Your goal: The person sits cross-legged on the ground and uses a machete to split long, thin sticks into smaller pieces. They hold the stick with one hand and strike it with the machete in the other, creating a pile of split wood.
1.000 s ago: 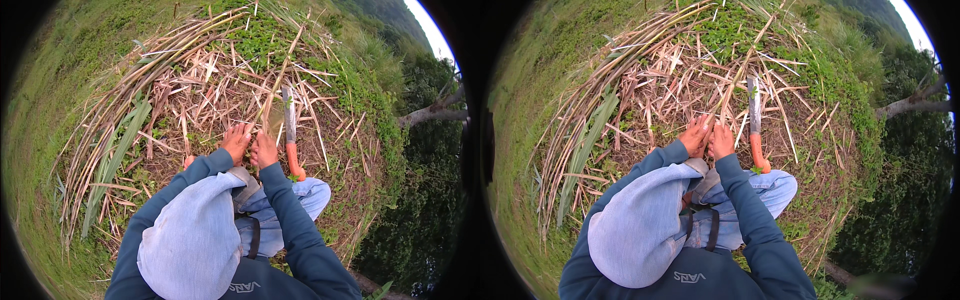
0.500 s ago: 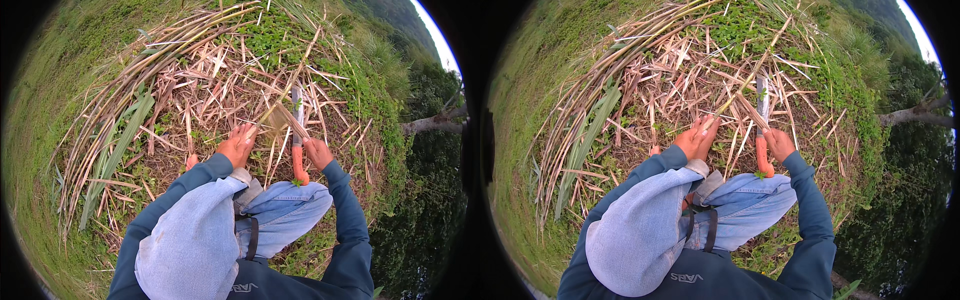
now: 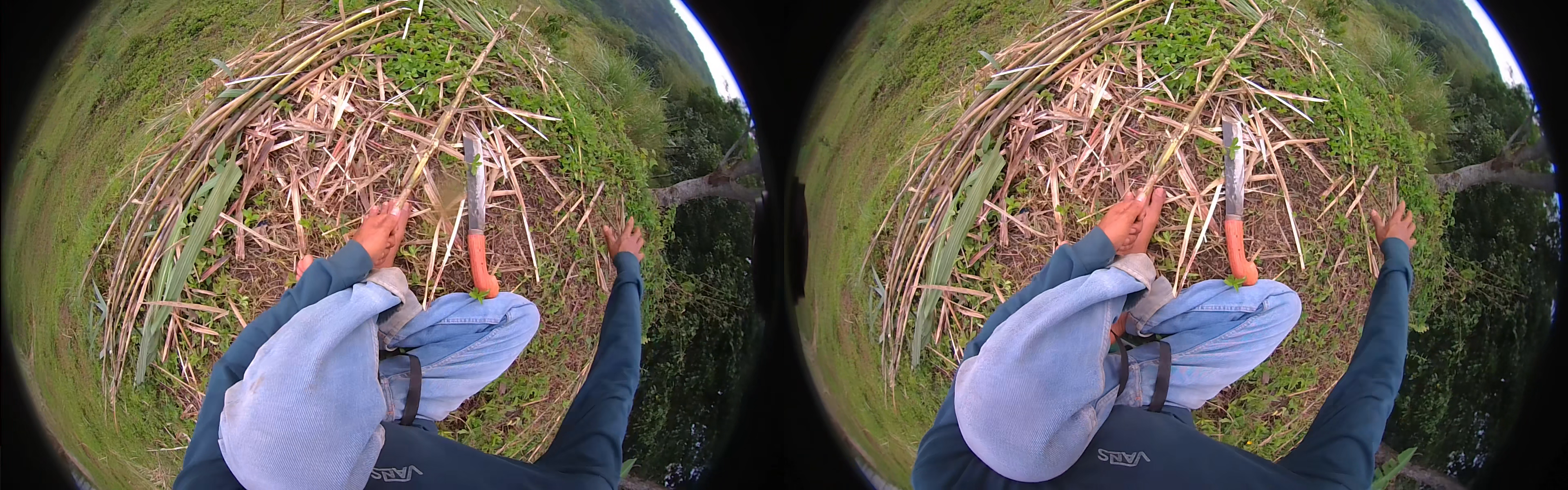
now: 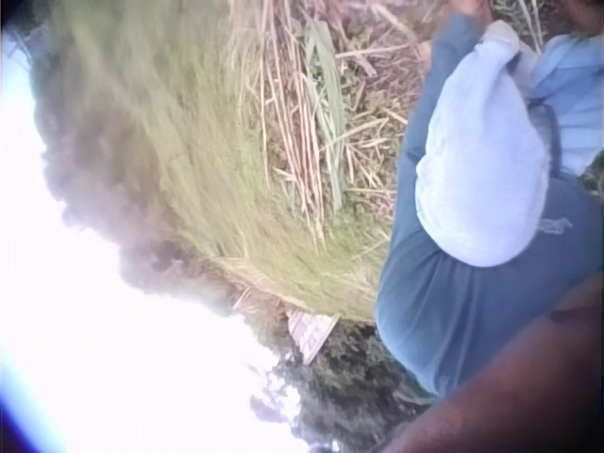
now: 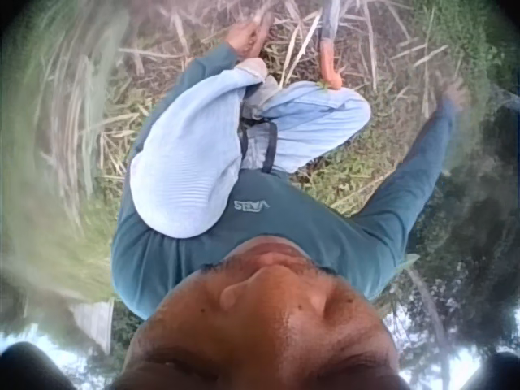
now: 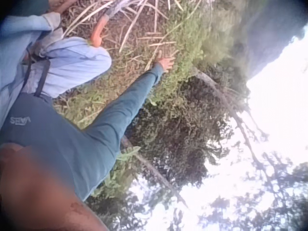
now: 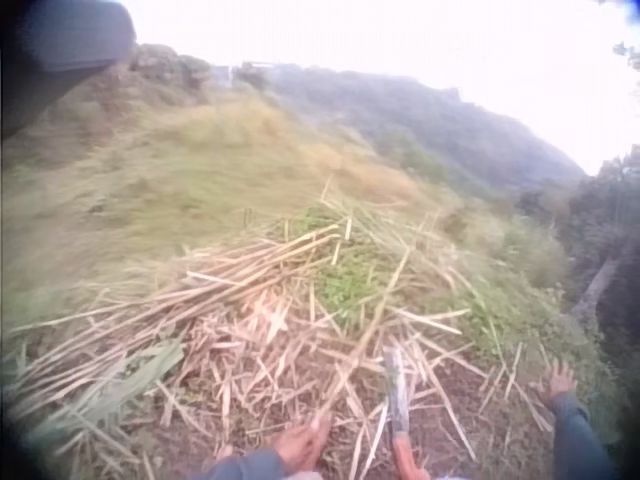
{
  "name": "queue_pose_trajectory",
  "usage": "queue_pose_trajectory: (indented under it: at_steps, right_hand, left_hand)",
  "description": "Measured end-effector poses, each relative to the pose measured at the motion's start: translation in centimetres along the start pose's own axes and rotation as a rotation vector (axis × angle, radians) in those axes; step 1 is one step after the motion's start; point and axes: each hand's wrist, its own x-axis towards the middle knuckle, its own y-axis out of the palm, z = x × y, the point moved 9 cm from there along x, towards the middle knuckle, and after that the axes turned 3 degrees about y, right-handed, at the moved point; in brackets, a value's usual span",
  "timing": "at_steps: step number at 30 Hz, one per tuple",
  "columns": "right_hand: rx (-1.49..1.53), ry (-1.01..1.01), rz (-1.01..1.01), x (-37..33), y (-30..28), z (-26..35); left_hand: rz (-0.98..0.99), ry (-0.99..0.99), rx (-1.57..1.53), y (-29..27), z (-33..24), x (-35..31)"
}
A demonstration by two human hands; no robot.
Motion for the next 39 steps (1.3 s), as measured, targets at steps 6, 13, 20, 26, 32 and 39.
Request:
queue_pose_trajectory:
  at_steps: [6, 13, 20, 26, 32, 39]
  right_hand:
    - [1.034, -0.314, 0.532, -19.9, -1.6, 22.6]
    - [1.013, -0.217, 0.628, -18.9, -2.5, 24.8]
    - [1.748, 0.174, 0.389, -15.6, -14.1, 18.3]
    - [1.272, -0.056, 0.09, -13.7, -10.7, 23.2]
    - [1.344, -0.111, 0.293, -15.9, -10.3, 22.8]
    - [0.973, -0.335, 0.411, -21.1, -12.1, 23.9]
  left_hand:
    - [0.224, -0.08, -0.203, 4.3, -2.4, 0.1]
    - [0.245, -0.014, -0.198, 4.0, -4.9, 0.2]
    - [0.206, -0.03, -0.176, 2.7, -6.4, 3.2]
    - [0.215, -0.047, -0.198, 4.6, -7.1, 5.2]
    - [0.246, -0.033, -0.166, 0.3, -7.8, 8.0]
    - [0.163, -0.03, -0.164, -0.4, -6.1, 6.4]
